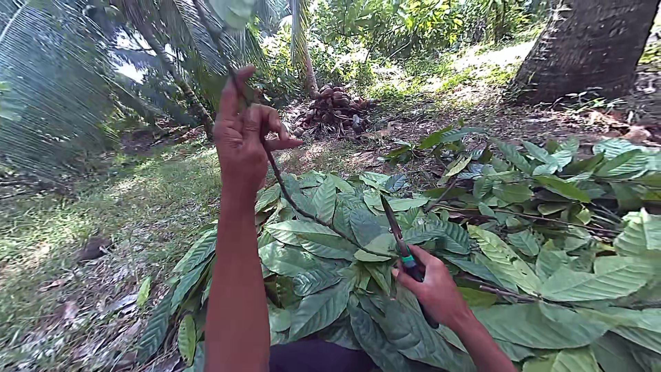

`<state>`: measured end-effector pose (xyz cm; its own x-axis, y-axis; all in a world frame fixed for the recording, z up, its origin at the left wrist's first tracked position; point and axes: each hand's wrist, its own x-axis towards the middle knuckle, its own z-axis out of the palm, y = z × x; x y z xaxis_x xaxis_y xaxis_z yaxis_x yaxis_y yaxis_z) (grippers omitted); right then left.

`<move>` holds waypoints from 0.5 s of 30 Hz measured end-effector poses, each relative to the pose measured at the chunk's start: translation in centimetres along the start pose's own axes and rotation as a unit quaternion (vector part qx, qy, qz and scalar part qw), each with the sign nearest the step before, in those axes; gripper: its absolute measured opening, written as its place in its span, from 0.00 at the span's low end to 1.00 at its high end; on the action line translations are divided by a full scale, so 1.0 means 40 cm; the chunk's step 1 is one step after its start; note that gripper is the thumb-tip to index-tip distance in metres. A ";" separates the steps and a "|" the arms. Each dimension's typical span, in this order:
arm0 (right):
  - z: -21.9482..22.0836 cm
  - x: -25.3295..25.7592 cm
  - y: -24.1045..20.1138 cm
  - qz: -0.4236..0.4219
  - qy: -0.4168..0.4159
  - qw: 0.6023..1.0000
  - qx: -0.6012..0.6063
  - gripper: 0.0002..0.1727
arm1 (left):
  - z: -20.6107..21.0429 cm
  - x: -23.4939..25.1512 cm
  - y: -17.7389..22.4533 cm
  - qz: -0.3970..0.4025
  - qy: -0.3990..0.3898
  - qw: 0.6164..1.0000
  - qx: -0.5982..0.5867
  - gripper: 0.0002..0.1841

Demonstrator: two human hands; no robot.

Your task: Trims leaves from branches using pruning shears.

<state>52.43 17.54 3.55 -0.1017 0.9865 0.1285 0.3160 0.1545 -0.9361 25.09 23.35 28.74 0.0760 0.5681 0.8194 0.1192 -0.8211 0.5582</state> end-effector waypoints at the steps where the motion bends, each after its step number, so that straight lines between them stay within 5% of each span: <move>1: -0.008 -0.003 -0.005 -0.004 0.005 1.000 -0.001 0.33 | -0.009 0.000 0.001 0.023 0.028 0.999 -0.004 0.28; 3: -0.021 -0.014 -0.013 -0.014 0.005 1.000 -0.009 0.35 | -0.014 -0.056 -0.050 -0.008 0.116 0.992 0.046 0.30; 8: -0.003 -0.053 -0.009 -0.040 -0.047 0.998 -0.027 0.34 | 0.027 -0.356 -0.309 -0.225 0.276 0.931 0.076 0.13; 15: 0.083 -0.044 -0.018 0.025 -0.209 0.970 -0.122 0.33 | 0.106 -0.548 -0.304 -0.321 0.198 0.925 0.043 0.18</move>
<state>49.27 15.52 2.90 -0.4384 0.8924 -0.1069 0.5388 0.1658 -0.8260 26.18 21.15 3.44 -0.4046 0.8584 0.3152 0.0933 -0.3042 0.9480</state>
